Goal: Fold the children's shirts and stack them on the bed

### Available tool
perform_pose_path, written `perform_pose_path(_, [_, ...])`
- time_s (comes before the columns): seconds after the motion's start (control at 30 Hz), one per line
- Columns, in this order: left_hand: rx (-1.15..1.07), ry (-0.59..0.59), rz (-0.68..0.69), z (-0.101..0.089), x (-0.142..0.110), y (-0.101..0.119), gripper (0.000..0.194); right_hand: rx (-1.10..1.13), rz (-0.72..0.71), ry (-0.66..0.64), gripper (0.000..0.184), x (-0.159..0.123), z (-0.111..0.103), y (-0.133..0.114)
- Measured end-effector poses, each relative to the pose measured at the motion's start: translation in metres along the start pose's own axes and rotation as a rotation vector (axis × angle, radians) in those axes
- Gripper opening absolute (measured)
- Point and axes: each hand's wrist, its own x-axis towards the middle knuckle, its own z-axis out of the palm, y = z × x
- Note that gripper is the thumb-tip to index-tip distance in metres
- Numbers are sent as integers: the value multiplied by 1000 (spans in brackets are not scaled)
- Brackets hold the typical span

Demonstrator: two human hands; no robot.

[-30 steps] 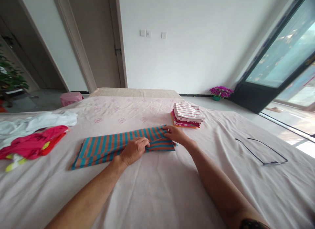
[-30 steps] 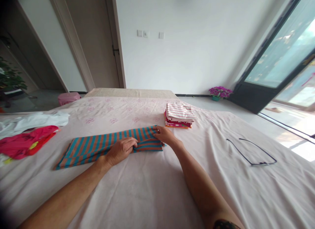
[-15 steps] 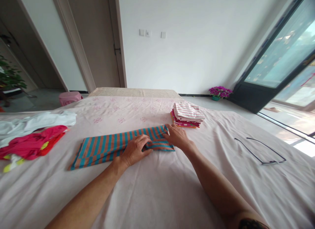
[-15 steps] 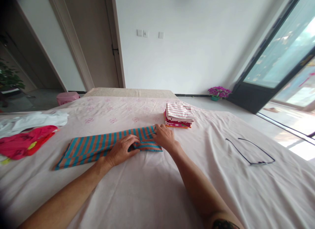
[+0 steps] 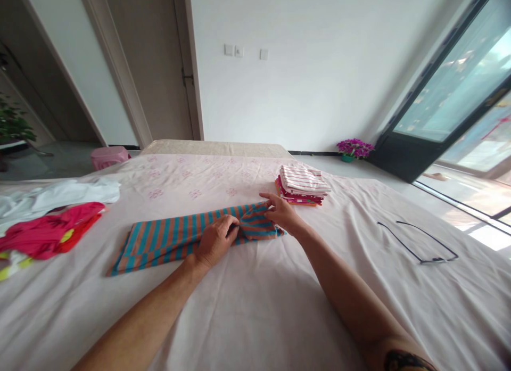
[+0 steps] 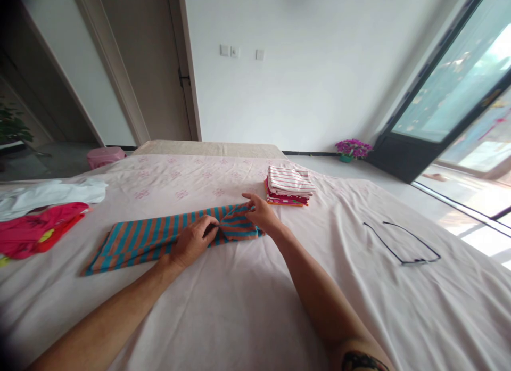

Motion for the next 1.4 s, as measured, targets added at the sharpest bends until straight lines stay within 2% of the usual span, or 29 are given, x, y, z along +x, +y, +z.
perform_pose_path(0.17, [45,81,81,1,2,0,14,363,-14,133,62,-1,9,-11])
perform_pose_path(0.3, [69,87,156,-3,3,1,23,420,-31,130,60,-3,4,-17])
perform_pose_path(0.37, [69,46,198,-4,2,1,26,400,21,48,59,-5,-5,-17])
perform_pose_path(0.5, [59,-123,296,-1,-2,2,31,368,174,-296,58,-9,-27,-10])
perform_pose_path(0.57, [33,-211,308,0,-3,4,34,263,208,-410,56,-9,-37,-5])
perform_pose_path(0.63, [-20,-234,279,-2,-4,7,34,18,226,-393,51,-8,-43,-1])
perform_pose_path(0.73, [-112,-160,177,-8,-1,12,22,-469,134,-181,43,-8,-39,-5])
perform_pose_path(0.83, [-94,-21,24,-10,6,9,17,-752,-65,8,42,-12,-14,-17])
perform_pose_path(0.93, [31,37,-39,-5,10,-2,23,-849,-249,-7,46,-18,24,-24])
perform_pose_path(1.0, [142,-14,-35,0,9,-11,30,-923,-298,-15,51,-20,46,-19])
perform_pose_path(1.07, [261,-86,-48,4,4,-19,38,-1003,-276,-25,58,-21,57,-8])
perform_pose_path(1.23, [390,-229,-79,0,-9,-34,53,-1098,-120,-77,61,-24,49,15])
perform_pose_path(1.4, [364,-346,-72,-19,-16,-49,62,-1121,-66,-113,58,-23,38,13])
